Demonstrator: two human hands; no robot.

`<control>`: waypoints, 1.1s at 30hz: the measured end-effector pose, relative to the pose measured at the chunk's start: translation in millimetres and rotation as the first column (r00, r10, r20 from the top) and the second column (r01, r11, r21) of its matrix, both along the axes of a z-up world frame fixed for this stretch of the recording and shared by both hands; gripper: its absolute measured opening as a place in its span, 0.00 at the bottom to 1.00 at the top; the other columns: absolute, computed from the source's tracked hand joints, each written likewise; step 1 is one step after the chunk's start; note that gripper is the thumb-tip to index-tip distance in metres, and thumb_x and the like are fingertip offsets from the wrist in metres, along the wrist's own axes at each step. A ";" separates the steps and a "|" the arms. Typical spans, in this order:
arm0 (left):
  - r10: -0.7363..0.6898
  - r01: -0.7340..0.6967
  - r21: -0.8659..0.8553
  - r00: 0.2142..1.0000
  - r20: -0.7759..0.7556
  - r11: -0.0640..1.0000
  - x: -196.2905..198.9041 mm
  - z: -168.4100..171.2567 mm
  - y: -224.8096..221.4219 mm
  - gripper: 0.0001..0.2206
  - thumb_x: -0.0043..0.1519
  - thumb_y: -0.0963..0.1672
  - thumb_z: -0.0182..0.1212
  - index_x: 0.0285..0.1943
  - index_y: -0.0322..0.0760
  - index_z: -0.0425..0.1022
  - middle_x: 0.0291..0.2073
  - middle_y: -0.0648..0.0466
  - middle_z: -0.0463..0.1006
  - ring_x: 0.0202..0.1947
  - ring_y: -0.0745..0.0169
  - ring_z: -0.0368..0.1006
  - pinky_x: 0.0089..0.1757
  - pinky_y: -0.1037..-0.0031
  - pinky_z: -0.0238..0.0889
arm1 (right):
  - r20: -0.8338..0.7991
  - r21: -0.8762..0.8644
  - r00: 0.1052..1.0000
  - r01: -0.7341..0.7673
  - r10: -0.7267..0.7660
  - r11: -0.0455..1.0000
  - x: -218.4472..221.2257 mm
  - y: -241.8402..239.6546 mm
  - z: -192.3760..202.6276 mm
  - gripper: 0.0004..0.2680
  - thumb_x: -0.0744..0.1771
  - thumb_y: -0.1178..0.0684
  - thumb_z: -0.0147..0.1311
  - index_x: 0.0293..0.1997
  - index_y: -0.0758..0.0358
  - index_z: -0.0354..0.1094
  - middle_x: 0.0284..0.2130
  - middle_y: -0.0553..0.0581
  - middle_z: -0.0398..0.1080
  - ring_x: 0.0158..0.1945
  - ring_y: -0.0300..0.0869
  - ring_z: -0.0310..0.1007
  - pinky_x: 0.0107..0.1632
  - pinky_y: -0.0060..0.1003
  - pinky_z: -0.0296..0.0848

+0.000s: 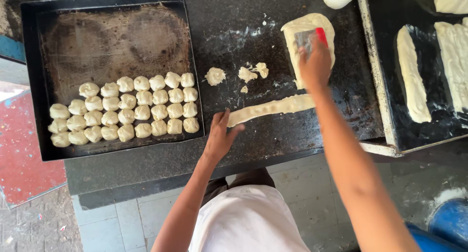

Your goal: The person takes small pieces of dough from a larger strip, shapes them into small balls by hand, and places them in a baking tray.

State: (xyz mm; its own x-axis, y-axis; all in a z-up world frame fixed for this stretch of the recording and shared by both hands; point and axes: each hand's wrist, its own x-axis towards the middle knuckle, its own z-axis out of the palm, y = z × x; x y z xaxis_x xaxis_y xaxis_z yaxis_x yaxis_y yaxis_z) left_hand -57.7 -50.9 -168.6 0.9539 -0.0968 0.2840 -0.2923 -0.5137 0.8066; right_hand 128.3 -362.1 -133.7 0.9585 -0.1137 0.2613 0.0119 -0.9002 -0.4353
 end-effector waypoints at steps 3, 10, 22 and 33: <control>0.063 -0.044 0.191 0.993 -0.097 0.981 2.4 0.7 0.3 0.21 0.60 0.40 0.63 0.64 0.27 0.73 0.47 0.43 0.76 0.45 0.43 0.75 0.43 0.60 0.71 | -0.169 -0.161 0.967 0.162 -0.189 0.974 55.9 -45.7 -24.3 0.33 0.59 0.42 0.72 0.65 0.74 0.59 0.55 0.76 0.66 0.59 0.71 0.64 0.55 0.67 0.64; 0.147 -0.218 -0.155 0.916 -0.373 0.963 -12.8 -2.3 0.4 0.17 0.65 0.39 0.61 0.64 0.34 0.75 0.46 0.44 0.80 0.34 0.53 0.75 0.37 0.67 0.70 | -0.319 0.141 0.945 0.117 -0.067 0.983 38.6 -0.3 27.2 0.16 0.66 0.46 0.65 0.57 0.62 0.72 0.45 0.59 0.79 0.47 0.48 0.82 0.52 0.43 0.78; 0.281 -0.385 -0.148 0.842 -0.462 0.911 -13.7 -5.9 -6.9 0.09 0.60 0.39 0.62 0.48 0.30 0.73 0.34 0.47 0.76 0.31 0.58 0.70 0.36 0.68 0.66 | -0.369 0.206 0.913 -0.105 0.177 0.973 -108.3 197.0 70.4 0.19 0.64 0.55 0.60 0.58 0.68 0.54 0.27 0.72 0.75 0.30 0.64 0.78 0.30 0.55 0.77; -0.011 -0.480 -0.580 0.764 -0.645 0.659 -10.6 33.4 10.9 0.20 0.61 0.39 0.63 0.62 0.32 0.68 0.48 0.55 0.76 0.45 0.70 0.72 0.46 0.77 0.68 | -0.240 0.139 0.967 -0.049 0.081 0.989 -93.9 130.1 33.1 0.16 0.63 0.54 0.62 0.51 0.68 0.59 0.29 0.72 0.75 0.33 0.66 0.77 0.34 0.57 0.76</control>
